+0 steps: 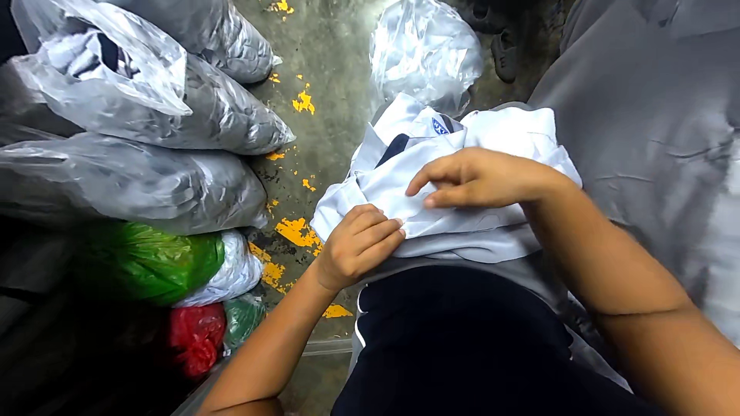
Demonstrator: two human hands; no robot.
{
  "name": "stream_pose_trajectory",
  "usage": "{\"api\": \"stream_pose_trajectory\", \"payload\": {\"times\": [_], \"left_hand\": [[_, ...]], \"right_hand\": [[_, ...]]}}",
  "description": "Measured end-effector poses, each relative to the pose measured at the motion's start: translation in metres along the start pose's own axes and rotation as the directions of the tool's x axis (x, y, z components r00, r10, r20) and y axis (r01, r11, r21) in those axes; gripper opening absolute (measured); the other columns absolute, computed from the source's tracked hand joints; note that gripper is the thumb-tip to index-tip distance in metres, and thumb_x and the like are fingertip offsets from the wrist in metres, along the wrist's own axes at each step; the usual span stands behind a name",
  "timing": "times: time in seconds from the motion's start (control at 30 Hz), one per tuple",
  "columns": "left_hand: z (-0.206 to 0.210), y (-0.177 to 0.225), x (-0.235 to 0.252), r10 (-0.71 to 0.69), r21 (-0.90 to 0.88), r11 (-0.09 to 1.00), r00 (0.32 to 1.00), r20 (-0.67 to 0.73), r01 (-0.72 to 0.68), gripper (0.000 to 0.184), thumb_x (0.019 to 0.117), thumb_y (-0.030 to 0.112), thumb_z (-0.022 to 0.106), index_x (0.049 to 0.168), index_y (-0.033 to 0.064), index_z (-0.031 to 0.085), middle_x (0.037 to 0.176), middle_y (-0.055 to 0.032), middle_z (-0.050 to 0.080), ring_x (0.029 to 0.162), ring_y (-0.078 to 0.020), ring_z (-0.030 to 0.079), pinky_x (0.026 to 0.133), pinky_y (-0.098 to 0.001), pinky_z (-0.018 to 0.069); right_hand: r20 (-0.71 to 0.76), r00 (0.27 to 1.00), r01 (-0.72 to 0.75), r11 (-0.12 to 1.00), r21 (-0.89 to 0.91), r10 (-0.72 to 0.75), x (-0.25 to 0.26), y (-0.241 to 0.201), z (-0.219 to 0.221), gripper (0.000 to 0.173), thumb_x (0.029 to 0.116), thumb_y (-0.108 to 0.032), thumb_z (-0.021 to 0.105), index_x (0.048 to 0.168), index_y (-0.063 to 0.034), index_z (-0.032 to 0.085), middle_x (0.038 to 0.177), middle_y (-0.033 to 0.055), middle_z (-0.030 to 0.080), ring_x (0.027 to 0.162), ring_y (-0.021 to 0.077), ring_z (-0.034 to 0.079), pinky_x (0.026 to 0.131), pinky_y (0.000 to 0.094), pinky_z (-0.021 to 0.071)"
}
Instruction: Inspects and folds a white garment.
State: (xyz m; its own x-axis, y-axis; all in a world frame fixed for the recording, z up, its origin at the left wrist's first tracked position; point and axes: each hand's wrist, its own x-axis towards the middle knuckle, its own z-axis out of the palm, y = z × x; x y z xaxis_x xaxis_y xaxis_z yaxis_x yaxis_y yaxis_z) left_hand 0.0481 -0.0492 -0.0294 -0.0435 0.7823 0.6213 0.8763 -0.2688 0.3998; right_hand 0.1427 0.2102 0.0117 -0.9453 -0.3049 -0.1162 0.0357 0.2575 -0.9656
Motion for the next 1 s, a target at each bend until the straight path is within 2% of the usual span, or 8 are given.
{"api": "stream_pose_trajectory", "payload": {"times": [0.27,0.37,0.43,0.5,0.63,0.83,0.9,1.0], "left_hand": [[-0.001,0.005,-0.001,-0.014,0.021,1.000,1.000,-0.006,0.014,0.004,0.0971,0.002,0.065,0.099,0.0012,0.069,0.098,-0.0127,0.071,0.095,-0.0233,0.066,0.095,-0.0355,0.0503],[-0.001,0.005,-0.001,-0.025,0.004,1.000,1.000,-0.008,0.025,0.004,0.0973,0.002,0.065,0.099,0.0010,0.069,0.097,-0.0127,0.071,0.095,-0.0227,0.065,0.095,-0.0344,0.0500],[-0.001,0.005,-0.001,-0.028,0.004,1.000,1.000,-0.005,0.028,0.004,0.0974,0.002,0.065,0.098,0.0014,0.069,0.097,-0.0126,0.071,0.095,-0.0227,0.066,0.095,-0.0341,0.0501],[0.000,0.003,0.000,-0.027,0.003,1.000,1.000,0.001,0.027,0.004,0.0975,0.003,0.065,0.098,0.0019,0.069,0.097,-0.0123,0.071,0.094,-0.0225,0.065,0.095,-0.0338,0.0497],[0.004,0.000,0.002,-0.016,-0.015,1.000,1.000,0.011,0.016,0.005,0.0974,0.002,0.064,0.099,0.0010,0.069,0.098,-0.0128,0.071,0.094,-0.0229,0.065,0.095,-0.0349,0.0497],[0.001,0.000,0.001,-0.013,-0.001,1.000,1.000,0.017,0.013,0.004,0.0972,0.002,0.065,0.098,0.0018,0.069,0.097,-0.0121,0.070,0.095,-0.0233,0.065,0.095,-0.0353,0.0494],[0.001,0.001,0.000,-0.018,-0.002,1.000,1.000,0.019,0.019,0.004,0.0972,0.002,0.065,0.098,0.0015,0.069,0.097,-0.0127,0.070,0.095,-0.0238,0.065,0.096,-0.0356,0.0496],[0.001,0.002,-0.001,-0.019,0.003,1.000,1.000,0.015,0.019,0.004,0.0972,0.002,0.065,0.097,0.0016,0.069,0.097,-0.0126,0.070,0.095,-0.0234,0.065,0.096,-0.0355,0.0499]], "right_hand": [[0.084,0.996,-0.020,1.000,0.002,0.020,0.019,0.008,0.013,0.011,0.0977,-0.007,0.063,0.093,-0.0007,0.071,0.064,-0.0044,0.055,0.055,-0.0023,0.043,0.054,0.0169,0.0370],[-0.195,0.958,-0.267,0.900,-0.343,0.210,0.012,0.026,-0.024,0.014,0.0983,-0.002,0.059,0.099,0.0056,0.071,0.087,0.0177,0.069,0.080,0.0272,0.065,0.076,0.0467,0.0524],[-0.511,0.756,-0.640,0.623,-0.450,0.408,0.009,0.041,-0.046,0.020,0.0971,-0.005,0.058,0.109,0.0084,0.068,0.103,0.0340,0.068,0.099,0.0531,0.066,0.080,0.0715,0.0487],[-0.603,0.621,-0.778,0.489,-0.394,0.501,0.008,0.034,-0.049,0.031,0.1001,-0.012,0.056,0.125,0.0046,0.062,0.114,0.0363,0.065,0.111,0.0586,0.061,0.085,0.0775,0.0435],[-0.237,0.956,-0.256,0.886,-0.386,0.173,0.003,0.005,-0.004,0.025,0.0972,-0.010,0.064,0.120,-0.0018,0.070,0.087,0.0179,0.071,0.075,0.0323,0.067,0.072,0.0534,0.0552],[0.142,0.990,0.004,0.999,-0.053,0.004,0.019,0.009,0.023,0.012,0.0979,-0.006,0.064,0.100,-0.0015,0.075,0.068,0.0001,0.060,0.057,0.0022,0.046,0.056,0.0214,0.0400],[0.073,0.997,0.018,0.994,-0.108,-0.010,0.018,0.017,0.020,0.013,0.0979,-0.007,0.062,0.096,-0.0009,0.074,0.071,0.0016,0.062,0.060,0.0044,0.050,0.059,0.0238,0.0430],[-0.221,0.937,-0.343,0.831,-0.439,0.270,0.009,0.033,-0.018,0.014,0.0966,-0.003,0.061,0.102,0.0039,0.073,0.091,0.0232,0.071,0.084,0.0382,0.069,0.076,0.0579,0.0539]]}}
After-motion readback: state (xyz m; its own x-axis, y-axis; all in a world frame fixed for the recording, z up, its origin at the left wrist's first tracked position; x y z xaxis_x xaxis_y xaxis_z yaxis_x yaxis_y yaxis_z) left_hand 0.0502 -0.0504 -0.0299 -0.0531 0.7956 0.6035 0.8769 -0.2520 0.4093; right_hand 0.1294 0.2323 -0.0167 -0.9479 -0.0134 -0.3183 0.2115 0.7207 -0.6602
